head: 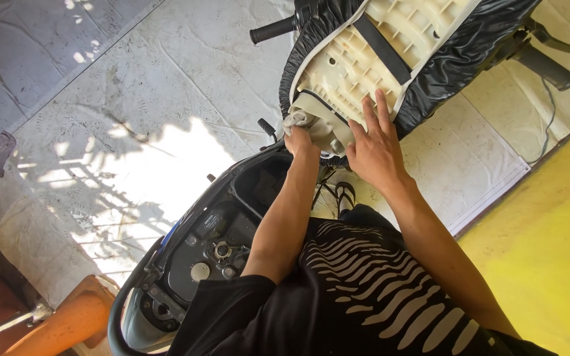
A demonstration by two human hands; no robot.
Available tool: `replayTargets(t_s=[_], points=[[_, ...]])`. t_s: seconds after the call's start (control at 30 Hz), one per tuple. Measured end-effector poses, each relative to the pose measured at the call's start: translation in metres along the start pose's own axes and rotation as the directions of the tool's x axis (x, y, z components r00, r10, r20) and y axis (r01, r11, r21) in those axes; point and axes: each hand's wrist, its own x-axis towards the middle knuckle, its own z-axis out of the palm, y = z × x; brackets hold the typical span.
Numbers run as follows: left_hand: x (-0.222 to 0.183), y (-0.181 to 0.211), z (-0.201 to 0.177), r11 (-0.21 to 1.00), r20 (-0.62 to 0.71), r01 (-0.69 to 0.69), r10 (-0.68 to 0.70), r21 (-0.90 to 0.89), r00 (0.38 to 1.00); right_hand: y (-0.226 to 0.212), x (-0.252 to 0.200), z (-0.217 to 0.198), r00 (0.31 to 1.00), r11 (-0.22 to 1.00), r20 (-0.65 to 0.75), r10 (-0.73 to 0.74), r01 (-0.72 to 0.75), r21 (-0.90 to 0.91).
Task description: The person wipes the black motorcycle seat with a white cloth. They lift the seat to reveal the white plastic base and wipe the underside thoroughly. Finally, they place the seat back onto the motorcycle frame and continue wiping the top surface.
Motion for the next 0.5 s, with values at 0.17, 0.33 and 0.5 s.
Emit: replayTargets(t_s=[0.17, 0.33, 0.5], points=[[0.018, -0.038, -0.026, 0.993, -0.099, 0.015, -0.027, -0.115, 0.995, 0.014, 0.0, -0.006, 0.995, 0.994, 0.002, -0.097, 0.097, 0.051], [0.022, -0.005, 0.018, 0.875, 0.133, -0.115, 0.2, -0.471, 0.971, 0.029, 0.002, -0.003, 0.985, 0.986, 0.03, -0.17, 0.17, 0.003], [0.008, -0.012, 0.028, 0.785, 0.153, 0.013, 0.104, -0.619, 0.983, 0.047, 0.007, 0.024, 0.964, 0.963, -0.04, -0.263, 0.265, 0.049]])
